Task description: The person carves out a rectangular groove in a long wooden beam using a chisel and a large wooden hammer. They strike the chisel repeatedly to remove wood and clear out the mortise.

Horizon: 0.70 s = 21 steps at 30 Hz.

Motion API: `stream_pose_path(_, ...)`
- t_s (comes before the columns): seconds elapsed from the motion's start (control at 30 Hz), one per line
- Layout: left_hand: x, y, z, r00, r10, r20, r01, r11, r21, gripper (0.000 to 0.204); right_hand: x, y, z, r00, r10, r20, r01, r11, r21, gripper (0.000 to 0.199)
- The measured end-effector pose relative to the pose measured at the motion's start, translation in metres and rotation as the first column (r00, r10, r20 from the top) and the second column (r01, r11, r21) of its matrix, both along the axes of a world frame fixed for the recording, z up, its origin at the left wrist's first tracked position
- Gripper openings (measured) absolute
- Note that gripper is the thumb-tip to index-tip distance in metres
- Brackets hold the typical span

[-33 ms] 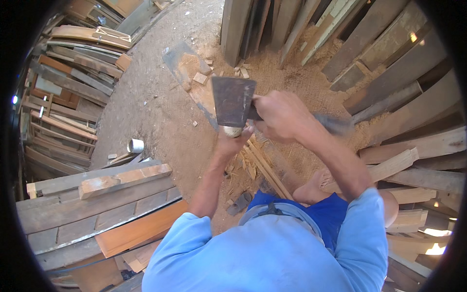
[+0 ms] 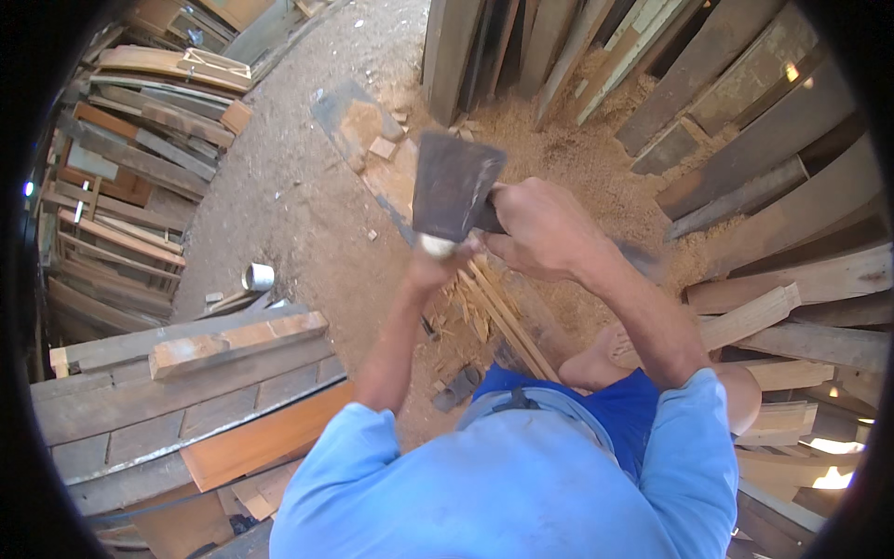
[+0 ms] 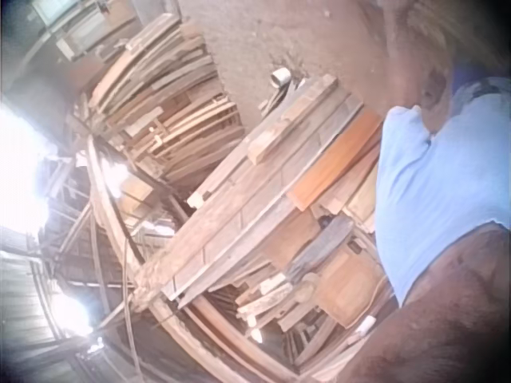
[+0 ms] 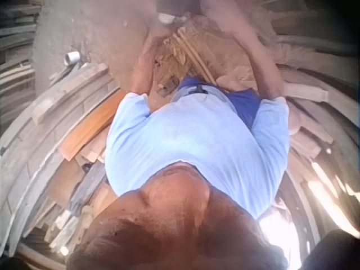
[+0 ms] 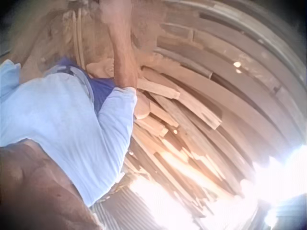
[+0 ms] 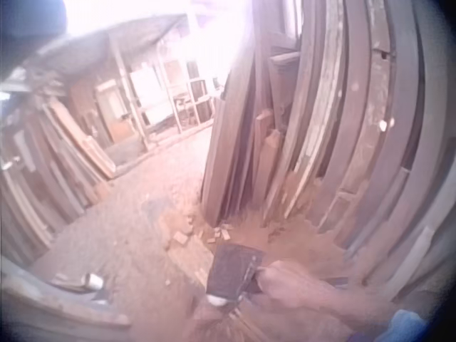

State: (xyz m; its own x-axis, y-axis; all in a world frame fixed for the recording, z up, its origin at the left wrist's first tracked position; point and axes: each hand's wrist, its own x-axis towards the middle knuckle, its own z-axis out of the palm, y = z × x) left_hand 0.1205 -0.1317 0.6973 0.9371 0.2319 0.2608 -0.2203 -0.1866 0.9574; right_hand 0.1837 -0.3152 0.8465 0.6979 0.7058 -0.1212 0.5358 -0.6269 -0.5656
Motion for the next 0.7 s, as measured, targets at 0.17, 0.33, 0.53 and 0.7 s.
stream_pose_path(0.17, 0.022, 0.019, -0.018, 0.931, 0.122, -0.345, -0.157, 0.985, -0.076, 0.006, -0.047, -0.019, -0.039, 0.884, -0.137, -0.447, 0.374, 0.780, 0.502, 0.033)
stream_pose_path(0.33, -0.078, -0.062, -0.036, 0.930, -0.360, 0.076, 0.281, 0.829, 0.483, 0.021, -0.066, -0.054, -0.058, 0.750, -0.249, -0.612, 0.602, 0.640, 0.478, 0.025)
stream_pose_path(0.53, -0.103, -0.077, -0.080, 0.857, -0.506, 0.099, 0.284, 0.624, 0.728, 0.022, -0.067, -0.076, -0.046, 0.725, -0.262, -0.637, 0.663, 0.517, 0.542, 0.023)
stream_pose_path(0.7, -0.104, -0.075, -0.083, 0.870, -0.489, 0.062, 0.264, 0.569, 0.779, 0.021, -0.075, -0.084, -0.050, 0.722, -0.290, -0.629, 0.682, 0.456, 0.573, 0.020)
